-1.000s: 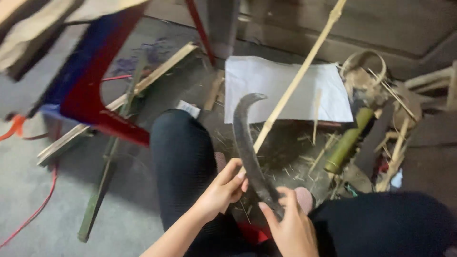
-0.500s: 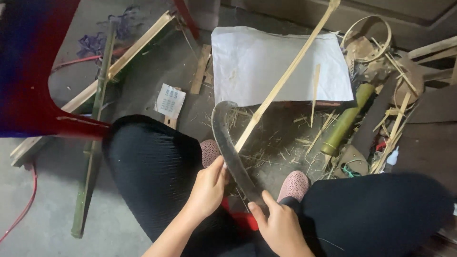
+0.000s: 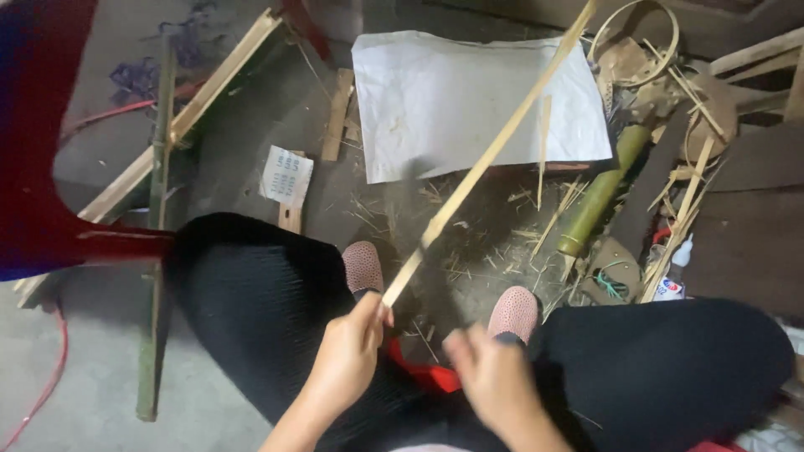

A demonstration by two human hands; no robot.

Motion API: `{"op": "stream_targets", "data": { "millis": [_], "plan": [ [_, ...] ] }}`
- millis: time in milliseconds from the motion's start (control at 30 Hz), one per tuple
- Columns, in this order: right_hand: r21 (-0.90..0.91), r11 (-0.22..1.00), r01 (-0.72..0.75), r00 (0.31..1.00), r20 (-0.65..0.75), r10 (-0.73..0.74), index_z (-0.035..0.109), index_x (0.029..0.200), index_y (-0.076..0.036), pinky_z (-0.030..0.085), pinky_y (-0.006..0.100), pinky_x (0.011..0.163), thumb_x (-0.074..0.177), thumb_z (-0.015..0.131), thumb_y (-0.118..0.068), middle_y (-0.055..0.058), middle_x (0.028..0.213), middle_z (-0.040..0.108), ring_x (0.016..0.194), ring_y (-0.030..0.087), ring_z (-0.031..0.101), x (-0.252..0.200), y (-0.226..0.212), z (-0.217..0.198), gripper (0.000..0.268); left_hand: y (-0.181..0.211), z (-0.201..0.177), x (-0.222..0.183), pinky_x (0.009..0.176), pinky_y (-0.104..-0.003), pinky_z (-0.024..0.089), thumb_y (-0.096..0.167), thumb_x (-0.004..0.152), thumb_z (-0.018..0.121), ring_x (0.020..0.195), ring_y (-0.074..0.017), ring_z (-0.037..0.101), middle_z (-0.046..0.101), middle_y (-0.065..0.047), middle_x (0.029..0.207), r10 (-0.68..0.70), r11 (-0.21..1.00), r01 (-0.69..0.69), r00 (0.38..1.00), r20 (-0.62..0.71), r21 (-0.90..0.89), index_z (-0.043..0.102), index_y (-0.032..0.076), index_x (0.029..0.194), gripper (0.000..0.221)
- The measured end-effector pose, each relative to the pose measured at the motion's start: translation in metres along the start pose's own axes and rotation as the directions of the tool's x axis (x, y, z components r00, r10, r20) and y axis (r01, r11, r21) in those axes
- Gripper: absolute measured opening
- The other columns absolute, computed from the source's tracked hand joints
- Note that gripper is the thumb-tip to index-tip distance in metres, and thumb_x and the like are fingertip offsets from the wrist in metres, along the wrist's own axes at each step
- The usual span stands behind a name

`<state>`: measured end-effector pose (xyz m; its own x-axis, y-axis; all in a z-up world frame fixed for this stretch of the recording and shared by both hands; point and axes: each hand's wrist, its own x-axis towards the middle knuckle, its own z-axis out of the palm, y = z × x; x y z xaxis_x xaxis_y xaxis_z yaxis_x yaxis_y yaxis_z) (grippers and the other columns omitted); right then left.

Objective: Shaving and trimming thin bamboo sticks using a large curved knife in a workshop setting.

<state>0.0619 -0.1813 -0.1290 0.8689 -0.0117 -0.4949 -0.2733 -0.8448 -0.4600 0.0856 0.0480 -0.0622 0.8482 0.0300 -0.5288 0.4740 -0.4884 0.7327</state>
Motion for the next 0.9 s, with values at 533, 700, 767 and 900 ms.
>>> {"op": "stream_targets", "data": {
  "millis": [533,700,767,900],
  "plan": [
    [0.154,0.982,0.114,0.991,0.048,-0.122,0.064,0.080,-0.012,0.050,0.039,0.049,0.094,0.063,-0.044,0.006,0.059,0.067,0.047,0.023,0.061,-0.007,-0.035,-0.035,0.034,0.022,-0.055,-0.014,0.055,-0.030,0.048,0.015,0.101,0.054,0.050,-0.0160,0.054,0.056,-0.001,0.055,0.088,0.994,-0.087,0.996,-0.012,0.068,0.064,0.010,0.087,0.019],
    [0.044,0.981,0.190,0.982,0.004,-0.190,0.061,0.086,-0.009,0.051,0.047,0.057,0.096,0.052,-0.056,0.017,0.059,0.067,0.053,0.039,0.065,0.016,-0.019,-0.027,0.049,0.031,-0.069,-0.021,0.056,-0.031,0.050,0.004,0.091,0.057,0.052,-0.0167,0.058,0.064,-0.003,0.060,0.113,0.985,-0.110,0.993,-0.016,0.132,0.065,0.010,0.090,0.011],
    [0.105,0.984,0.141,0.986,-0.102,-0.131,0.063,0.082,-0.002,0.051,0.045,0.058,0.100,0.047,-0.050,0.020,0.060,0.066,0.053,0.040,0.062,0.004,-0.021,-0.029,0.053,0.028,-0.070,-0.028,0.057,-0.033,0.052,0.001,0.086,0.058,0.052,-0.0191,0.064,0.070,-0.004,0.063,0.163,0.971,-0.162,0.987,0.006,0.177,0.064,0.010,0.089,0.011],
    [0.110,0.968,0.226,0.966,0.104,-0.237,0.066,0.101,-0.006,0.054,0.037,0.046,0.095,0.060,-0.047,0.010,0.057,0.069,0.043,0.024,0.065,-0.009,-0.035,-0.041,0.042,0.028,-0.075,-0.026,0.053,-0.031,0.050,0.001,0.088,0.057,0.049,-0.0153,0.059,0.066,-0.003,0.059,0.101,0.977,-0.094,0.995,-0.027,0.193,0.065,0.013,0.093,0.014]
  ]
}}
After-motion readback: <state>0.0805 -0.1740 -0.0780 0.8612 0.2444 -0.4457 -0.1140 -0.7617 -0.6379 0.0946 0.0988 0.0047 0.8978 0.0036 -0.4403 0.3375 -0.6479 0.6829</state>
